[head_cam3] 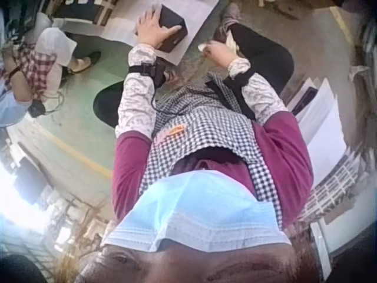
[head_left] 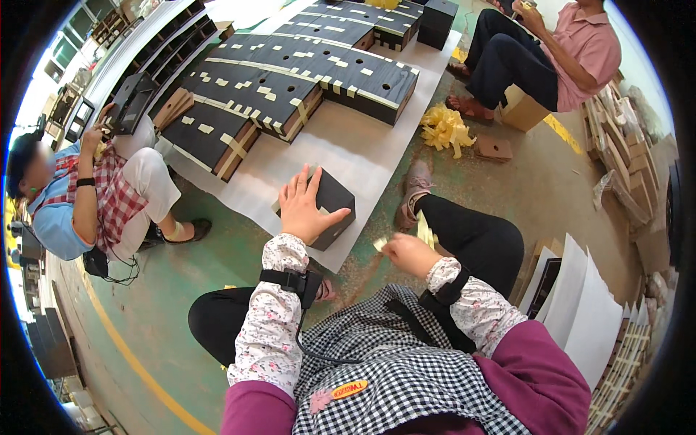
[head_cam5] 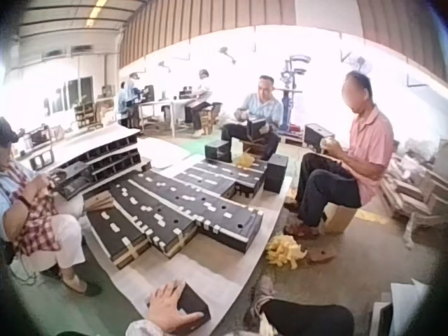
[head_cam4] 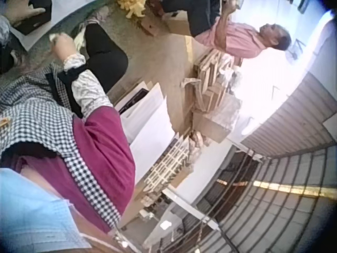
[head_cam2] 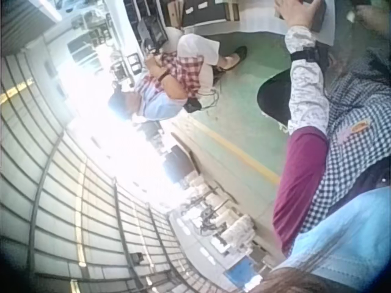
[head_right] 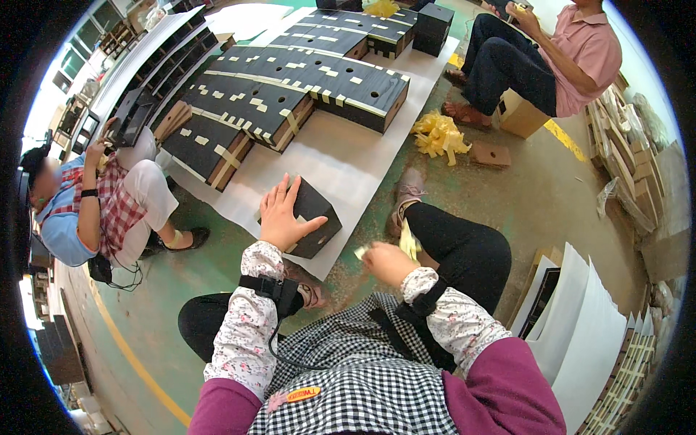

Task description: The person sits on the floor and applies yellow tape to the edges of small black wooden boxes. They pick up a box, apply tape to its edges, and place it back on the table. The person repeats this process for multiple boxes.

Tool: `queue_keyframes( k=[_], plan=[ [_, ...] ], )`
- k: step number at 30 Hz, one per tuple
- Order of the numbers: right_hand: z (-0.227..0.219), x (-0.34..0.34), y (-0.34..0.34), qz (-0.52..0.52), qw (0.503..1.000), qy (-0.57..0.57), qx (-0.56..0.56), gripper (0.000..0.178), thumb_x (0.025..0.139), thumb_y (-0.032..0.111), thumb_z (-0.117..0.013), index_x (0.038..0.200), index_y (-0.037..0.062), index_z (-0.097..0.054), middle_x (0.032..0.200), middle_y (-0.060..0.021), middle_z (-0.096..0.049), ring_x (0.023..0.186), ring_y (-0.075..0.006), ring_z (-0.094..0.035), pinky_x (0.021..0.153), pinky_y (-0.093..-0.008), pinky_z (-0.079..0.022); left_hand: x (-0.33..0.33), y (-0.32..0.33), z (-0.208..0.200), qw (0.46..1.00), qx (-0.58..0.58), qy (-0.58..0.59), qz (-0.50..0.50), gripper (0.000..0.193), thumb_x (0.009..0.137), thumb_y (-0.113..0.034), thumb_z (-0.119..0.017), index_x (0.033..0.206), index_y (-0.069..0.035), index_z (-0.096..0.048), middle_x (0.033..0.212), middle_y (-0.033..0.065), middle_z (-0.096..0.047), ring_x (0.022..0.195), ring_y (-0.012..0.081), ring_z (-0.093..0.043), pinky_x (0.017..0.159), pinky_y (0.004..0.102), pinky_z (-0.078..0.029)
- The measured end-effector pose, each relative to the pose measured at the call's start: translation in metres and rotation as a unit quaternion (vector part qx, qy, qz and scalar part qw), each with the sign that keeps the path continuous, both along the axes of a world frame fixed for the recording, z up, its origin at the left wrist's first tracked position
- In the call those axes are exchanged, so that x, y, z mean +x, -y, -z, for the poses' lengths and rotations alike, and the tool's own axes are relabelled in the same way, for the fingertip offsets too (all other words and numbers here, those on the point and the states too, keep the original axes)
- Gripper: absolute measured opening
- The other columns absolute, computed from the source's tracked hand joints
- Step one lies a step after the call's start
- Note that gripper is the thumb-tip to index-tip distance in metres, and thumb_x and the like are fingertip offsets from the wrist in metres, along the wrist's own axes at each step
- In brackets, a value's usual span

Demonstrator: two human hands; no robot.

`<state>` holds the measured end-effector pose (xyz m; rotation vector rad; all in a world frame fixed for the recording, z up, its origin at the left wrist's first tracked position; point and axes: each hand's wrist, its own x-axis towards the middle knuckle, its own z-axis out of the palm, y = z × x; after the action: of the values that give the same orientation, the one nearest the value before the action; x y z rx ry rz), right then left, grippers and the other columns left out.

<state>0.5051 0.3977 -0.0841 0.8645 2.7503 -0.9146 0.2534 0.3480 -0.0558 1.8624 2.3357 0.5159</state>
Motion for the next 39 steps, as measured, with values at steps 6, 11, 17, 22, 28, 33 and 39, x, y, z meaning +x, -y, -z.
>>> queue_keyframes(
  k=[6, 11, 17, 22, 28, 33, 39],
  plan=[
    [-0.022, -0.004, -0.022, 0.256, 0.901, -0.273, -0.221, 0.026, 0.089, 0.022, -0.058, 0.105, 0.0013, -0.059, 0.09, -0.008, -0.062, 0.08, -0.0143, -0.058, 0.074, -0.0274, -0.047, -0.006, 0.028, -0.002, 0.993, 0.076, 0.064, 0.06, 0.057, 0.066, -0.038, -0.077, 0.112, -0.012, -0.055, 0.138, 0.013, -0.04, 0.131, 0.031, -0.033, 0.11, 0.0482, -0.018],
    [-0.027, -0.025, -0.021, 0.313, 0.788, -0.354, -0.393, 0.025, 0.091, 0.025, -0.058, 0.103, 0.0028, -0.058, 0.088, -0.0019, -0.062, 0.074, -0.0068, -0.056, 0.065, -0.0205, -0.043, -0.001, 0.038, 0.004, 0.984, 0.126, 0.114, 0.045, 0.039, 0.069, -0.024, -0.076, 0.1, -0.01, -0.057, 0.127, 0.0117, -0.051, 0.125, 0.0305, -0.042, 0.107, 0.0478, -0.025],
    [-0.04, -0.031, -0.015, 0.303, 0.767, -0.363, -0.433, 0.027, 0.091, 0.026, -0.059, 0.104, 0.0021, -0.058, 0.09, -0.0012, -0.062, 0.076, -0.0065, -0.057, 0.068, -0.0199, -0.044, 0.002, 0.04, 0.01, 0.982, 0.141, 0.119, 0.048, 0.034, 0.07, -0.021, -0.075, 0.095, -0.007, -0.056, 0.126, 0.0136, -0.051, 0.125, 0.0318, -0.042, 0.107, 0.0484, -0.025],
    [-0.041, -0.046, -0.026, 0.277, 0.772, -0.397, -0.411, 0.022, 0.088, 0.022, -0.063, 0.101, 0.004, -0.062, 0.09, -0.003, -0.064, 0.079, -0.0114, -0.059, 0.073, -0.024, -0.045, -0.002, 0.038, 0.018, 0.983, 0.133, 0.106, 0.065, 0.037, 0.068, -0.022, -0.076, 0.095, -0.007, -0.056, 0.127, 0.0155, -0.05, 0.126, 0.0339, -0.04, 0.108, 0.0492, -0.023],
    [-0.055, -0.108, -0.03, 0.112, 0.884, -0.414, 0.185, 0.016, 0.077, 0.018, -0.067, 0.089, 0.0089, -0.065, 0.083, -0.0059, -0.058, 0.086, -0.0253, -0.054, 0.076, -0.0363, -0.043, -0.019, 0.054, -0.013, 0.996, 0.025, 0.062, 0.06, 0.085, 0.061, -0.038, -0.08, 0.131, -0.01, -0.04, 0.143, 0.0153, -0.032, 0.137, 0.0322, -0.022, 0.112, 0.0488, -0.014],
    [-0.026, -0.121, 0.002, 0.0, 0.922, -0.272, 0.276, 0.006, 0.074, 0.013, -0.058, 0.075, 0.0071, -0.058, 0.079, -0.0058, -0.05, 0.082, -0.0229, -0.051, 0.072, -0.0349, -0.041, -0.021, 0.057, 0.002, 0.999, -0.003, 0.007, 0.049, 0.098, 0.061, -0.041, -0.078, 0.141, -0.013, -0.03, 0.148, 0.012, -0.026, 0.139, 0.027, -0.02, 0.113, 0.0457, -0.013],
    [-0.03, -0.089, 0.018, -0.024, 0.938, -0.285, 0.195, 0.008, 0.077, 0.01, -0.058, 0.082, 0.0053, -0.059, 0.078, -0.0074, -0.049, 0.079, -0.0243, -0.052, 0.07, -0.0353, -0.043, -0.018, 0.06, 0.002, 0.999, 0.012, -0.005, 0.038, 0.095, 0.062, -0.039, -0.076, 0.141, -0.014, -0.031, 0.148, 0.0111, -0.027, 0.137, 0.026, -0.024, 0.112, 0.0446, -0.015]
  ],
)
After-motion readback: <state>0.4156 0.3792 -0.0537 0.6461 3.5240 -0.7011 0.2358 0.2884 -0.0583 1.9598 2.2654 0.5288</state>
